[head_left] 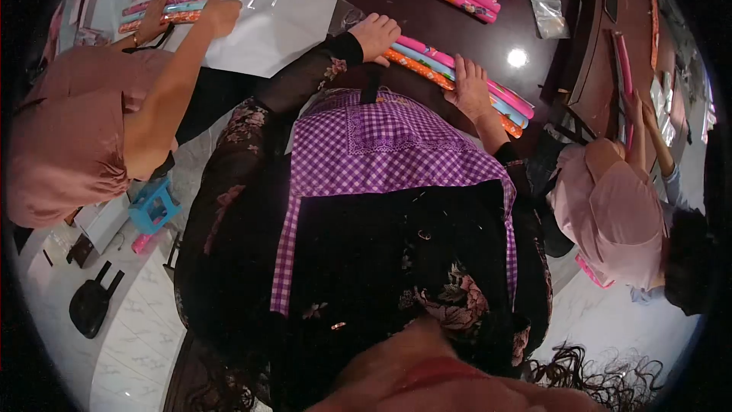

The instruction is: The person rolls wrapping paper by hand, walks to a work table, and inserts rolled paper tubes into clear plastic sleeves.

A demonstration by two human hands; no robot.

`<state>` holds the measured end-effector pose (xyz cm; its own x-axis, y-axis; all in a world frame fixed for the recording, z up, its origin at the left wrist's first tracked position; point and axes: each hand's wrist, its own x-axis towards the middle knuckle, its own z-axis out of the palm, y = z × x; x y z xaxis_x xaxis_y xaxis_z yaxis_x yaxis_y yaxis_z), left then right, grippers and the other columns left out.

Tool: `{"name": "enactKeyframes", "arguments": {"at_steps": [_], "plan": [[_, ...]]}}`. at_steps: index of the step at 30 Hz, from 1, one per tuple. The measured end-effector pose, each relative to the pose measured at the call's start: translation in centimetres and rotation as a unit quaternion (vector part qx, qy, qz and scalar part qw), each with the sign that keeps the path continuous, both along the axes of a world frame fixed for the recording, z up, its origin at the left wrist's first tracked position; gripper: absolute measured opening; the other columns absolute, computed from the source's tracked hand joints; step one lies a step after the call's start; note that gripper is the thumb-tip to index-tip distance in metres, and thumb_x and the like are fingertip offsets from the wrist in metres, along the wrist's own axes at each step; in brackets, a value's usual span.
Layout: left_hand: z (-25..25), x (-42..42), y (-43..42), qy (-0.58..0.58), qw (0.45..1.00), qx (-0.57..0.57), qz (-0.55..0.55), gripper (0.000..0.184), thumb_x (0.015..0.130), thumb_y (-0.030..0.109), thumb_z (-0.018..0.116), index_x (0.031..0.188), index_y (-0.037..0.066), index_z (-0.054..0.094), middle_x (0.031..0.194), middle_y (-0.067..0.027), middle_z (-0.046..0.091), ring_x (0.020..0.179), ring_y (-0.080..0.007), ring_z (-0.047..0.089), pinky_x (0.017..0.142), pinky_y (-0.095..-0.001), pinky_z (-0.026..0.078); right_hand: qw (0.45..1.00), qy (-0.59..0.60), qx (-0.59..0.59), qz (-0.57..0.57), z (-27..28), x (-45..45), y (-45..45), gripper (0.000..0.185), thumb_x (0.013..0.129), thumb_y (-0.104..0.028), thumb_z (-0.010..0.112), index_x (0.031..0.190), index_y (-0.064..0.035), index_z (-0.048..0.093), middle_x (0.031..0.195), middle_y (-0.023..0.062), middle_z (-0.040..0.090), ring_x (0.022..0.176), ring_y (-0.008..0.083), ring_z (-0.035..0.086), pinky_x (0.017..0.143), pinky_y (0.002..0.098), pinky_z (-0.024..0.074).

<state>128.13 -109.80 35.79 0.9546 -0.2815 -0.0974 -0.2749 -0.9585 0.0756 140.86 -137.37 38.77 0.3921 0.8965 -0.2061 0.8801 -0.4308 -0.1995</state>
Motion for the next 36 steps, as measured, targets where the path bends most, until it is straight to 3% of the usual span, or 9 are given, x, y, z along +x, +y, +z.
{"name": "enactKeyframes", "arguments": {"at_steps": [8,10,12,13,15,19,25,29,36], "plan": [[1.5,1.0,-4.9,-0.029,0.999,-0.039,0.025,0.089,0.069,0.059,0.070,0.129,0.000,0.040,0.110,-0.0102,0.046,0.099,-0.0248,0.044,0.085,-0.0369,0.037,1.000,-0.015,0.025,-0.008,-0.6,-0.3,-1.0,0.093,0.061,-0.027,0.078,0.136,0.0011,0.031,0.125,0.0199,0.045,0.114,0.0367,0.044,0.098,0.0469,0.0344],[1.4,1.3,-5.2,0.029,0.995,-0.084,0.036,0.097,0.067,0.059,0.071,0.136,0.002,0.034,0.124,-0.0115,0.044,0.113,-0.0282,0.042,0.095,-0.0404,0.035,1.000,-0.001,-0.001,-0.021,-0.5,-0.3,-1.4,0.092,0.060,-0.026,0.078,0.136,0.0002,0.032,0.126,0.0193,0.044,0.115,0.0365,0.043,0.098,0.0471,0.0340],[1.7,0.7,-4.2,-0.043,0.990,-0.133,0.020,0.105,0.065,0.060,0.071,0.142,0.004,0.027,0.141,-0.0128,0.034,0.130,-0.0316,0.032,0.106,-0.0457,0.029,1.000,-0.007,0.007,-0.023,-1.1,0.0,-1.5,0.092,0.060,-0.025,0.077,0.136,-0.0002,0.032,0.126,0.0189,0.044,0.115,0.0365,0.043,0.098,0.0472,0.0340],[1.9,0.4,-3.3,0.018,0.991,-0.128,0.028,0.111,0.063,0.061,0.072,0.145,0.007,0.020,0.150,-0.0131,0.022,0.139,-0.0325,0.019,0.112,-0.0496,0.020,1.000,-0.011,0.017,-0.025,-1.4,0.0,-1.5,0.092,0.059,-0.025,0.077,0.136,-0.0005,0.032,0.126,0.0186,0.044,0.115,0.0364,0.043,0.098,0.0473,0.0339],[2.6,-0.3,-0.7,0.045,0.998,-0.038,0.031,0.112,0.063,0.059,0.073,0.146,0.007,0.018,0.150,-0.0136,0.021,0.140,-0.0322,0.016,0.112,-0.0494,0.019,0.999,-0.002,0.015,-0.033,-1.9,0.2,-1.4,0.092,0.059,-0.025,0.077,0.136,-0.0007,0.032,0.125,0.0184,0.044,0.114,0.0364,0.043,0.097,0.0473,0.0338],[3.0,-0.5,1.7,0.114,0.989,0.083,0.054,0.104,0.067,0.052,0.076,0.143,0.003,0.023,0.146,-0.0136,0.029,0.137,-0.0317,0.021,0.113,-0.0476,0.018,0.999,0.001,0.016,-0.045,-1.7,0.1,-2.4,0.094,0.057,-0.025,0.078,0.136,-0.0013,0.032,0.124,0.0182,0.045,0.114,0.0362,0.043,0.096,0.0468,0.0338],[2.1,1.8,0.8,0.115,0.993,0.034,0.002,0.090,0.069,0.052,0.075,0.132,-0.001,0.037,0.126,-0.0131,0.043,0.118,-0.0285,0.039,0.101,-0.0430,0.031,0.999,-0.013,0.021,-0.046,-1.9,0.0,-2.2,0.095,0.056,-0.028,0.079,0.136,-0.0021,0.033,0.124,0.0180,0.046,0.111,0.0357,0.044,0.094,0.0460,0.0354],[0.3,1.7,0.7,-0.064,0.997,0.020,-0.032,0.078,0.057,0.055,0.077,0.110,0.003,0.053,0.100,-0.0065,0.050,0.098,-0.0223,0.047,0.084,-0.0345,0.037,0.999,-0.008,0.024,-0.049,-1.2,-0.4,-1.9,0.092,0.058,-0.027,0.078,0.135,-0.0023,0.035,0.122,0.0181,0.047,0.111,0.0356,0.045,0.092,0.0453,0.0362],[0.5,1.5,-1.2,-0.089,0.996,0.026,-0.016,0.080,0.058,0.062,0.071,0.109,0.002,0.053,0.095,-0.0057,0.051,0.093,-0.0209,0.049,0.081,-0.0328,0.038,0.998,-0.014,0.044,-0.046,-1.4,-1.0,-0.9,0.087,0.061,-0.027,0.076,0.134,-0.0012,0.036,0.122,0.0179,0.047,0.111,0.0352,0.044,0.092,0.0453,0.0356]]}}
